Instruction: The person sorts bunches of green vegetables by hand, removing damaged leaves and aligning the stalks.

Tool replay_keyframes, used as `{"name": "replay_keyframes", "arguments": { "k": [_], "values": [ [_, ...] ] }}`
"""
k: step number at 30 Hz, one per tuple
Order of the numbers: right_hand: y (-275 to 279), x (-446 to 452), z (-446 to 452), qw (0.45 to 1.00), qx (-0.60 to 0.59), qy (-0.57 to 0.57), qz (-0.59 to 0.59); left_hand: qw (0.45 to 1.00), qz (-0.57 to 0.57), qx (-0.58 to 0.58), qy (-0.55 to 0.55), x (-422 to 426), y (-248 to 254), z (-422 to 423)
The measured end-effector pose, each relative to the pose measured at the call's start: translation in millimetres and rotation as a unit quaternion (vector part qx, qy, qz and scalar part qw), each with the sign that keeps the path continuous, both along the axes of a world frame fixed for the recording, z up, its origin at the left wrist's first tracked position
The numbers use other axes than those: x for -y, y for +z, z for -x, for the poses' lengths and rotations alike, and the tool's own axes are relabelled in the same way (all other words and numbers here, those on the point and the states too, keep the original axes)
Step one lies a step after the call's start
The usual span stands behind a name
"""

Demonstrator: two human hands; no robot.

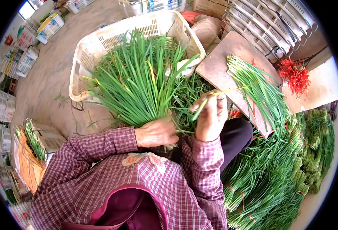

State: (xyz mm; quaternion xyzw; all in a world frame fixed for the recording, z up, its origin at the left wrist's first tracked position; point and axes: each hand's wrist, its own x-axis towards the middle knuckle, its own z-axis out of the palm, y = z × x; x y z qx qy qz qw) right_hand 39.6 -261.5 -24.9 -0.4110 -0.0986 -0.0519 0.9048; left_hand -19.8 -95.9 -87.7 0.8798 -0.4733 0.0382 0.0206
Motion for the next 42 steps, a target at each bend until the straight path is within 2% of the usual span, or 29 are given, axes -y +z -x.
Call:
{"name": "replay_keyframes", "arguments": {
  "k": [1, 2, 3, 4, 5, 7, 8, 9, 15, 17, 21, 23, 24, 25, 27, 28, 29, 32, 35, 37, 39, 42],
  "values": [
    [-6.1, 12.3, -5.8, 0.998, -0.022, -0.006, 0.055, 1.0, -0.001, 0.01, -0.015, 0.1, 4.5, -0.4],
    [-11.0, 22.6, -11.1, 0.968, -0.004, -0.008, 0.252, 0.999, 0.007, 0.036, -0.026, 0.3, 3.4, -2.2],
    [-13.0, 29.1, -13.7, 0.899, 0.013, -0.01, 0.438, 0.999, 0.01, 0.036, -0.029, -0.3, 3.4, -0.5],
    [-24.9, 27.2, -16.8, 0.777, 0.082, -0.092, 0.618, 0.999, 0.013, 0.045, -0.027, -1.0, 3.1, -1.1],
    [-31.9, 30.4, -14.4, 0.631, 0.155, -0.2, 0.733, 0.998, 0.016, 0.052, -0.026, -1.8, 3.0, -1.0],
    [-15.7, 13.2, -12.4, 0.735, 0.132, -0.168, 0.644, 0.997, 0.015, 0.069, -0.024, -2.1, 3.5, -1.6],
    [-8.4, 1.8, -13.4, 0.778, 0.17, -0.143, 0.587, 0.996, 0.016, 0.085, -0.019, -2.5, 3.5, 0.4],
    [2.4, -11.7, -11.8, 0.777, 0.198, -0.135, 0.582, 0.995, 0.016, 0.1, -0.015, -2.9, 2.9, 3.5],
    [-2.0, -73.5, -37.5, 0.675, 0.242, -0.081, 0.692, 0.989, 0.077, 0.123, -0.008, -2.7, -10.4, 3.4],
    [-1.0, -80.1, -45.6, 0.602, 0.189, -0.017, 0.776, 0.989, 0.086, 0.118, -0.007, -2.6, -9.3, 2.7],
    [-8.2, -75.0, -52.2, 0.611, 0.181, 0.042, 0.77, 0.989, 0.098, 0.11, -0.008, -1.4, -4.6, 2.7],
    [-11.2, -66.0, -50.0, 0.709, 0.135, 0.079, 0.688, 0.989, 0.103, 0.108, -0.007, -1.3, -1.3, 2.4],
    [-14.4, -62.6, -47.3, 0.734, 0.136, 0.06, 0.663, 0.989, 0.106, 0.106, -0.005, -1.5, -0.9, 1.8],
    [-17.0, -58.7, -42.9, 0.733, 0.136, 0.06, 0.664, 0.989, 0.11, 0.104, -0.005, -1.5, 0.3, 2.5],
    [-17.3, -50.7, -31.9, 0.784, 0.164, -0.04, 0.597, 0.988, 0.117, 0.101, -0.002, -0.3, 2.8, 2.1],
    [-12.8, -47.6, -26.0, 0.782, 0.167, -0.062, 0.597, 0.988, 0.121, 0.097, 0.001, -0.5, 4.0, 1.7],
    [-8.6, -42.8, -20.3, 0.789, 0.134, -0.045, 0.599, 0.988, 0.124, 0.095, 0.002, -0.2, 7.5, 1.3],
    [-12.4, -33.5, -9.8, 0.881, 0.107, -0.082, 0.454, 0.987, 0.136, 0.088, 0.01, -0.2, 16.1, -2.2],
    [-15.2, -21.8, -10.8, 0.92, 0.062, -0.101, 0.375, 0.986, 0.147, 0.083, 0.012, 1.1, 30.0, -7.7],
    [-13.6, -20.0, -10.7, 0.943, 0.032, -0.107, 0.314, 0.984, 0.176, 0.041, 0.006, 0.5, 35.8, -14.4],
    [-8.9, -18.5, -9.3, 0.957, 0.016, -0.105, 0.271, 0.974, 0.225, 0.025, 0.011, 1.0, 37.4, -18.8],
    [-12.8, -16.2, -13.6, 0.963, -0.004, -0.105, 0.248, 0.972, 0.233, 0.036, 0.024, 0.1, 52.1, -19.1]
  ]
}}
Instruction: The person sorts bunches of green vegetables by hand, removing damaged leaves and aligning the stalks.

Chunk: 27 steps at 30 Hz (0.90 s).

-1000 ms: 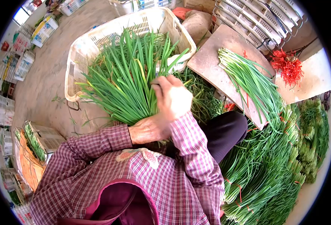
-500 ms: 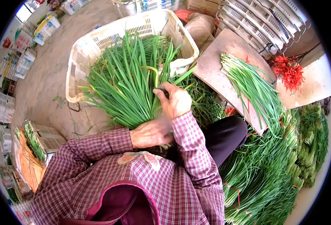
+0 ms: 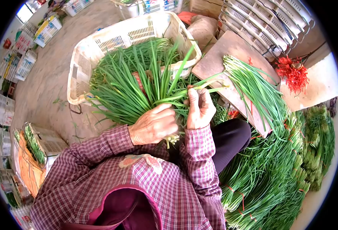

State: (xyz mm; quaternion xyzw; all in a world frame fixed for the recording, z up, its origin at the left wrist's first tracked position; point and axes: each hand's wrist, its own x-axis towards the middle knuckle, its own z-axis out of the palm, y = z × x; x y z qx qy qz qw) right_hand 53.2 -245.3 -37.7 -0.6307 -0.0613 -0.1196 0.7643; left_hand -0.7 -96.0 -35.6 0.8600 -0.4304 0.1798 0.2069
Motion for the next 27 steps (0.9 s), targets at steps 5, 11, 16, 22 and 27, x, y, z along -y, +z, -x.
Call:
{"name": "replay_keyframes", "arguments": {
  "k": [5, 11, 16, 22, 27],
  "values": [
    [-16.1, 38.1, -28.1, 0.981, -0.084, -0.108, -0.135, 0.999, 0.0, 0.027, 0.043, -1.5, -3.8, 6.4],
    [-51.8, 139.4, -47.1, 0.962, -0.029, -0.136, 0.234, 0.998, -0.048, 0.024, 0.031, 1.5, -22.6, 6.7],
    [14.4, 62.3, -14.1, 0.87, 0.089, -0.092, 0.476, 0.989, -0.142, -0.041, -0.013, 5.4, -35.8, 9.2],
    [20.9, -48.0, 15.7, 0.892, 0.175, 0.212, 0.359, 0.955, 0.077, -0.285, -0.014, 10.6, -89.5, 18.2],
    [2.9, -83.9, 10.9, 0.872, 0.18, 0.18, 0.418, 0.934, 0.092, -0.344, -0.023, -2.3, -102.3, 30.2]
  ]
}}
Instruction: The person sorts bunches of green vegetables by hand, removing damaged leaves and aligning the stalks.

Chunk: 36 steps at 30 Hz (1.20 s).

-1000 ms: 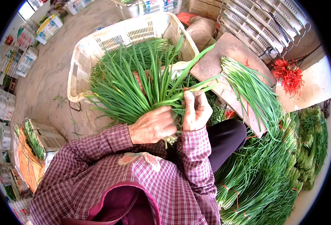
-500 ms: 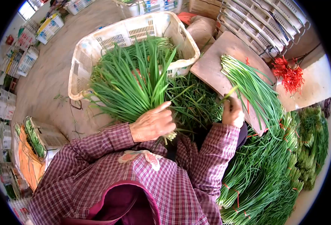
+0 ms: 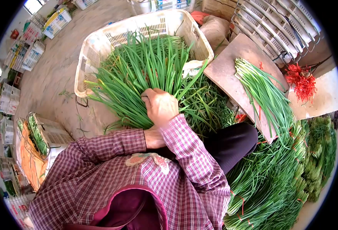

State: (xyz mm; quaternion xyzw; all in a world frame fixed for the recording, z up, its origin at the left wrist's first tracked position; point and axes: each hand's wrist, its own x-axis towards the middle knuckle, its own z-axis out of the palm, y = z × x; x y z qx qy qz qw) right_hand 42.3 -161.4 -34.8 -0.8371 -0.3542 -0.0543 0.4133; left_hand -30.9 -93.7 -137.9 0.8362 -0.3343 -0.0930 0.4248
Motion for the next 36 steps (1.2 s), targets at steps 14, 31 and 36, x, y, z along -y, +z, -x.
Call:
{"name": "replay_keyframes", "arguments": {
  "k": [14, 31, 36],
  "values": [
    [-2.3, -20.9, 1.6, 0.993, 0.026, -0.059, 0.102, 0.963, 0.026, -0.269, 0.009, 4.7, 0.0, -4.8],
    [-12.0, -21.1, -1.2, 0.988, 0.04, -0.095, 0.12, 0.963, 0.098, -0.25, 0.003, 5.2, -28.4, -0.6],
    [-16.6, -16.4, -4.4, 0.991, 0.005, -0.08, 0.11, 0.954, 0.118, -0.274, -0.003, 2.2, -35.7, -0.3]
  ]
}}
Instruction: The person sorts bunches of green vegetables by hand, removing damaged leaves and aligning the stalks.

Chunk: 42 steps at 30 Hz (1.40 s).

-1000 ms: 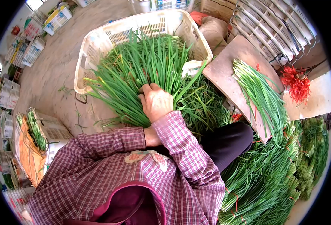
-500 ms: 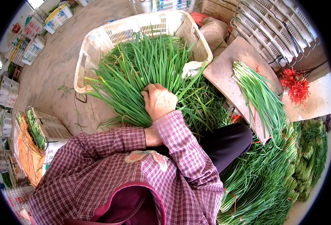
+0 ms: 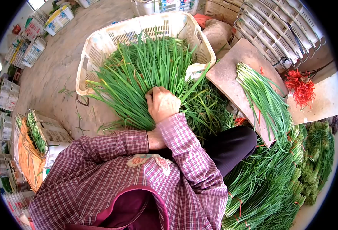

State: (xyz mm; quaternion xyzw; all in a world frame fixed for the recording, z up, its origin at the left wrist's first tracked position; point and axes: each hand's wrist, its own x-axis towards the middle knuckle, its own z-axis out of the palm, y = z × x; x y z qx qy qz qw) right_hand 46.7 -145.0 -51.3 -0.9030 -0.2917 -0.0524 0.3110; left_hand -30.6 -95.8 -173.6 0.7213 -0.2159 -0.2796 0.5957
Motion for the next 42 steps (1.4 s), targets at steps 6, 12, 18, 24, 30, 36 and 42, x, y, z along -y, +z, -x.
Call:
{"name": "replay_keyframes", "arguments": {
  "k": [6, 12, 18, 24, 30, 36, 42],
  "values": [
    [6.8, -5.5, 7.1, 0.997, 0.041, -0.009, 0.059, 0.965, -0.249, -0.01, -0.083, -2.1, 106.5, -5.7],
    [-0.5, -4.7, 2.4, 0.998, 0.058, 0.011, -0.038, 0.998, -0.038, -0.013, 0.054, 6.5, 10.6, 1.6],
    [20.7, 33.7, 21.6, 0.987, 0.016, 0.059, -0.147, 0.996, -0.002, 0.083, 0.03, 5.6, 43.7, -2.8],
    [-12.3, 61.7, 37.2, 0.851, -0.217, 0.092, -0.469, 0.953, -0.095, 0.287, 0.005, 5.2, 80.9, -9.9],
    [-27.6, 86.2, 21.2, 0.578, -0.41, 0.024, -0.705, 0.729, -0.283, 0.621, -0.059, 2.2, 85.0, -9.0],
    [-24.8, 110.0, 23.9, 0.531, -0.412, 0.017, -0.74, 0.761, -0.251, 0.592, -0.082, 6.8, 89.6, -12.7],
    [-36.1, 127.0, 10.5, 0.336, -0.503, 0.1, -0.79, 0.762, -0.228, 0.601, -0.076, 6.4, 96.9, -12.8]
  ]
}}
